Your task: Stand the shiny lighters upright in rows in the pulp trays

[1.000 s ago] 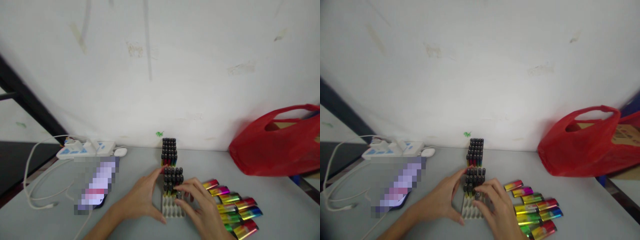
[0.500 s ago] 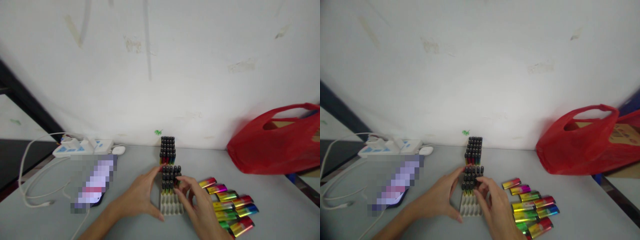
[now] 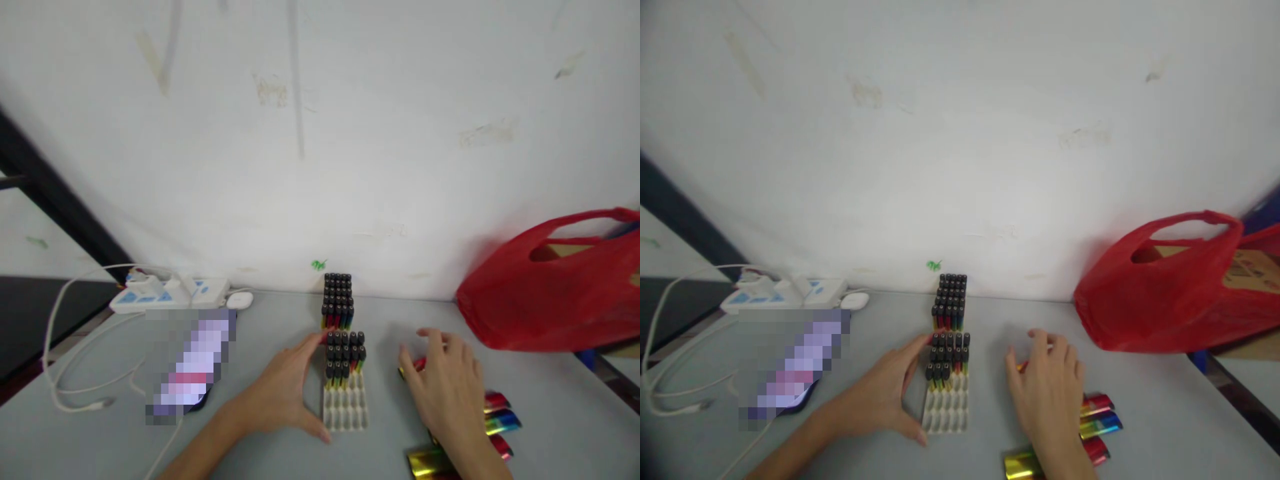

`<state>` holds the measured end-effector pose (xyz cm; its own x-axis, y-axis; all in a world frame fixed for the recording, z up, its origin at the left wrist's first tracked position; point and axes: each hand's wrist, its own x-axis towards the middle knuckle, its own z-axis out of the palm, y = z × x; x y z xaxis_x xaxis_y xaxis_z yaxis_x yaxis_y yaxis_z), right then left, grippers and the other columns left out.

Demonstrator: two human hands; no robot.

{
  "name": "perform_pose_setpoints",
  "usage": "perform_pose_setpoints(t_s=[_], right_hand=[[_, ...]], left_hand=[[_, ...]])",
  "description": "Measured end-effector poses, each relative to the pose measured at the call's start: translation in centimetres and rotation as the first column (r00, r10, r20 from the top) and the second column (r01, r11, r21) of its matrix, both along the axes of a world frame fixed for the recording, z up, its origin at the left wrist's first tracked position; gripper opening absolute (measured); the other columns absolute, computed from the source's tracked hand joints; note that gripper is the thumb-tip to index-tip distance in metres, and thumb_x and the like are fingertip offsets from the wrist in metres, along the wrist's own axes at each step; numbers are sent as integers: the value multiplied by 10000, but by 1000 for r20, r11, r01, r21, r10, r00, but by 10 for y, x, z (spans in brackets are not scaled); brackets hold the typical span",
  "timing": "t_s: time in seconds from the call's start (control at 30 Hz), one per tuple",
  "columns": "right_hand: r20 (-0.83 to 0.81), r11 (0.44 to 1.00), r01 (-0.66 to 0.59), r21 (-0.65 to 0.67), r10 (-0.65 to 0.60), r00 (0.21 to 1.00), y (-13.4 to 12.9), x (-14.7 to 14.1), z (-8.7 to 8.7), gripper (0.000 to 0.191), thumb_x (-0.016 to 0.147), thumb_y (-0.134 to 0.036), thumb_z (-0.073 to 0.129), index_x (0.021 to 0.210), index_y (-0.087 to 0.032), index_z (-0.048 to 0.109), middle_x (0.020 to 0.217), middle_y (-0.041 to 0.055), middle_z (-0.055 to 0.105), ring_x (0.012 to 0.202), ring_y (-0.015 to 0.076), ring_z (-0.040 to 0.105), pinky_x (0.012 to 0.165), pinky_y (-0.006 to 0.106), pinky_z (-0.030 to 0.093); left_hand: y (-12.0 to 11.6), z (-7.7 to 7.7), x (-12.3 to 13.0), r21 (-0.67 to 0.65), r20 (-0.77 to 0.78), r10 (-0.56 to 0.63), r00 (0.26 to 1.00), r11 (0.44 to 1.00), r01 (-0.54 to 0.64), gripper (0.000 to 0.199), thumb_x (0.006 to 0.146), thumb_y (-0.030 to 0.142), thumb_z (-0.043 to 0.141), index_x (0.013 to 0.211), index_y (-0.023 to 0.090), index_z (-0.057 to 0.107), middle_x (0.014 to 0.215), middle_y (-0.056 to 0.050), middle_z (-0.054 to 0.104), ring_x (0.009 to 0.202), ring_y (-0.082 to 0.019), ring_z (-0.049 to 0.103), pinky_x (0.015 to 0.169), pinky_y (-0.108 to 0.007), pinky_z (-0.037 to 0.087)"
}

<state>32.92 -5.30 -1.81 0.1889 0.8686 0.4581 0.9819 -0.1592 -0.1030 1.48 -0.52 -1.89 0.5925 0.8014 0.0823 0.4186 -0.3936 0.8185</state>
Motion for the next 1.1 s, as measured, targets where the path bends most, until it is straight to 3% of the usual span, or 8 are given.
perform_pose_setpoints(t_s=[0.1, 0.2, 0.37, 0.47, 0.57, 0.83, 1.0, 1.1], right_hand=[[196, 987, 97, -130, -70, 978, -3, 11, 1, 531, 1043, -594, 643, 1243, -113, 748, 1046, 251, 745, 999, 508, 694, 848, 580, 486], [248, 976, 88, -202, -36, 968, -7, 16, 0, 415, 1058, -532, 613, 1150, -154, 758, 1007, 223, 749, 1005, 496, 691, 882, 602, 467], [101, 968, -21, -250, 47, 994, -7, 16, -7, 432, 1058, -574, 626, 1210, -190, 753, 1065, 201, 763, 1050, 471, 707, 940, 640, 468], [10, 963, -98, -250, 103, 995, -9, 10, -9, 480, 1037, -610, 676, 1301, -215, 744, 1125, 184, 772, 1084, 460, 717, 946, 631, 481], [-40, 960, -156, -233, 151, 988, -14, 3, -10, 503, 1012, -594, 730, 1362, -232, 731, 1177, 164, 772, 1117, 453, 718, 970, 632, 480], [-124, 941, -228, -252, 202, 972, -16, -2, -11, 588, 925, -535, 839, 1425, -252, 717, 1233, 153, 757, 1165, 456, 700, 954, 610, 470], [-186, 933, -250, -260, 205, 961, -15, 0, -9, 598, 936, -602, 818, 1425, -268, 731, 1252, 152, 766, 1175, 452, 696, 992, 629, 445], [-281, 910, -275, -309, 189, 941, -15, 5, -5, 605, 893, -559, 855, 1430, -306, 742, 1294, 130, 788, 1213, 449, 688, 990, 601, 441]], left_hand=[[-1, 0, -1, -3, -16, 5, 1000, 1000, -5, 1473, 535, 681, 1128, 1753, 223, 439, 1708, -202, 587, 1522, -510, 570, 1332, -603, 394], [-2, 3, -1, -16, -40, 9, 999, 1000, -10, 1476, 546, 683, 1127, 1762, 220, 429, 1723, -217, 570, 1532, -515, 556, 1334, -620, 377], [-6, 9, 0, -8, -20, 2, 1000, 1000, -2, 1381, 587, 636, 1127, 1730, 210, 480, 1595, -198, 669, 1416, -481, 635, 1260, -581, 452], [-8, 11, 0, -47, -48, 69, 996, 996, -72, 1253, 696, 609, 1090, 1726, 218, 492, 1249, -104, 799, 1094, -377, 741, 1026, -488, 581], [-9, 10, 4, -73, -73, 125, 989, 989, -130, 1069, 827, 571, 1015, 1709, 243, 508, 1026, -22, 790, 835, -283, 710, 812, -392, 579], [-19, 7, 24, 61, -44, 256, 966, 965, -254, 688, 929, 472, 919, 1511, 256, 622, 1110, -59, 830, 1076, -359, 779, 1024, -476, 575], [-19, 5, 23, 47, -77, 255, 964, 967, -252, 737, 905, 485, 949, 1522, 252, 618, 1020, -34, 805, 1010, -342, 765, 974, -448, 576], [-14, 5, 17, 17, -95, 231, 968, 973, -230, 827, 863, 532, 988, 1551, 257, 622, 892, 18, 724, 855, -286, 705, 819, -373, 546]])
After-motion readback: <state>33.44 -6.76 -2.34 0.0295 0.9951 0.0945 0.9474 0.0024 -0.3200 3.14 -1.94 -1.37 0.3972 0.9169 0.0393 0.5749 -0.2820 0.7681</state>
